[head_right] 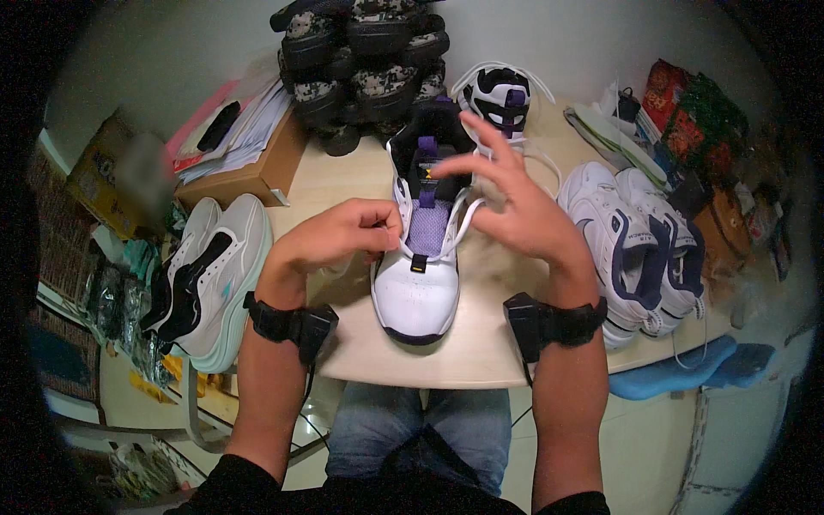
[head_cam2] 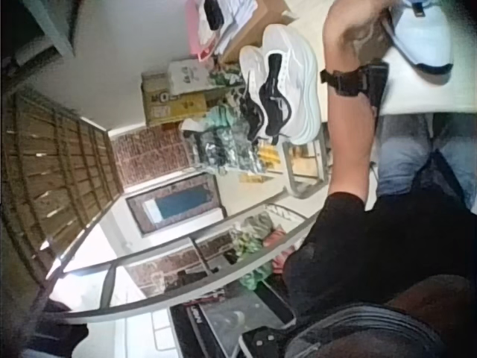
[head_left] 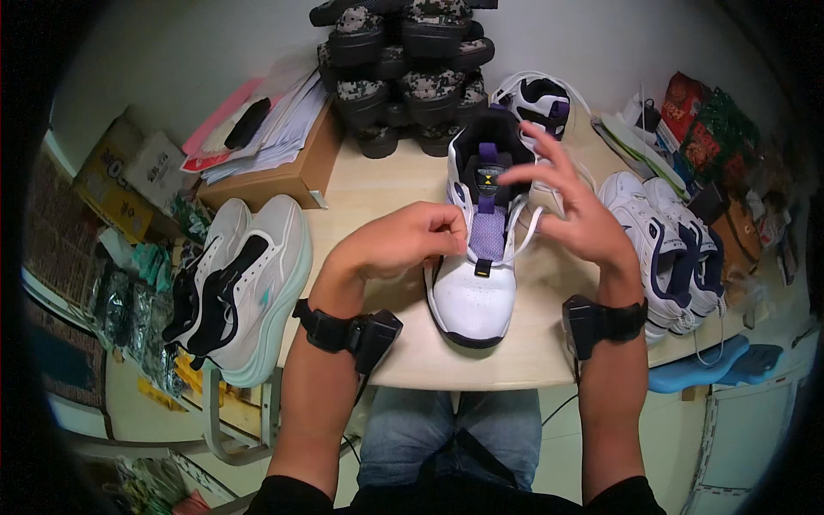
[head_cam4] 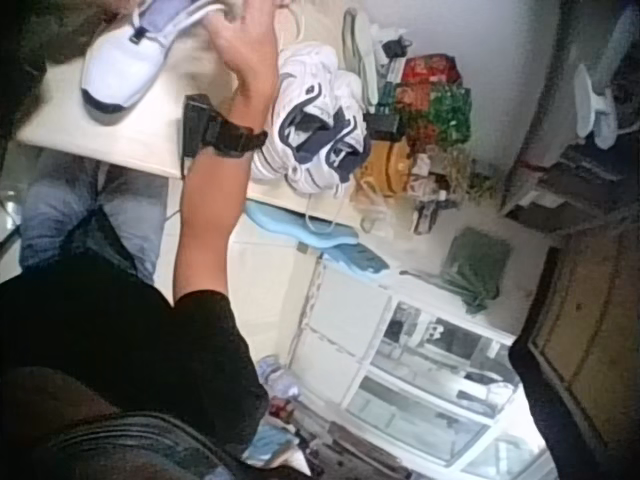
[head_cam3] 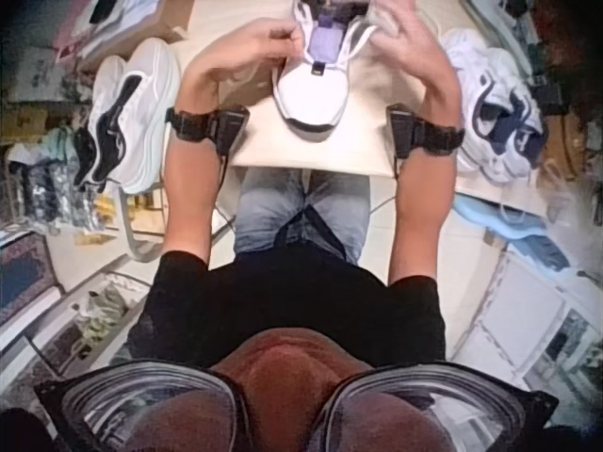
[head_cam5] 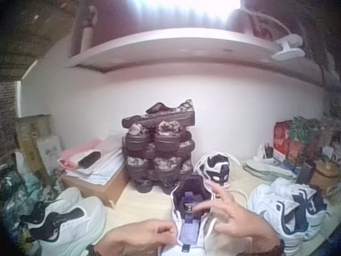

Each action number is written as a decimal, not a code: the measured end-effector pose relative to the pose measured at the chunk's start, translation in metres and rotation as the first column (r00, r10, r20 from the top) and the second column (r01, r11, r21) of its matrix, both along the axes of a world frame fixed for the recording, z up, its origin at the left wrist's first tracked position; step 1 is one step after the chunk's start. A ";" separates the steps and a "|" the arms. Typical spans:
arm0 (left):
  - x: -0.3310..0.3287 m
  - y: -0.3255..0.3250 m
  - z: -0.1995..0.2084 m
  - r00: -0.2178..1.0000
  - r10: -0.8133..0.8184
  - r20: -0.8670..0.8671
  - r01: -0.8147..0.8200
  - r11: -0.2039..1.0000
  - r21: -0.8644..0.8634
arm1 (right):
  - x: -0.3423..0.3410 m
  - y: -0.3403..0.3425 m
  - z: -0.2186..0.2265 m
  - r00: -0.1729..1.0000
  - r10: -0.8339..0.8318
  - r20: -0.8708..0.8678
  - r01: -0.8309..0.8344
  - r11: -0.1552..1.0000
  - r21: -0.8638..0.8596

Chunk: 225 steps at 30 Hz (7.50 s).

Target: The person laces a white and black sneaker by hand on a table, threading the white laces through the eyelets and pulling them tight.

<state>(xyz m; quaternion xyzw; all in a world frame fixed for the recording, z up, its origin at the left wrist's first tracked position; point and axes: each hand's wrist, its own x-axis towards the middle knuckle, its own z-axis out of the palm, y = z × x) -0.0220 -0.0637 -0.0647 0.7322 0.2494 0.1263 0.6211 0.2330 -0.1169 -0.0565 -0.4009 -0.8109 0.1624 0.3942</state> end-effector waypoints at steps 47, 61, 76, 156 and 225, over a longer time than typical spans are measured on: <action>0.014 -0.012 0.005 0.990 0.026 -0.138 0.019 0.948 0.316 | 0.020 0.025 -0.046 0.826 -0.563 -0.030 0.547 0.814 -0.195; 0.022 -0.018 0.004 0.991 0.085 -0.105 -0.042 0.932 0.361 | 0.019 0.019 -0.015 0.498 -0.438 -0.749 0.246 0.899 -0.363; 0.012 -0.016 0.011 0.950 0.255 -0.181 -0.119 0.830 0.545 | 0.021 0.015 -0.011 0.421 -0.278 -0.863 0.151 0.960 -0.236; -0.017 0.005 0.007 0.984 0.104 -0.147 -0.052 0.945 0.323 | -0.022 -0.003 -0.004 0.918 -0.116 -0.379 -0.153 0.779 -0.608; -0.018 0.004 0.025 0.261 0.591 0.764 -0.862 0.498 -0.090 | 0.023 0.021 -0.041 0.860 -0.502 -0.090 0.492 0.864 -0.109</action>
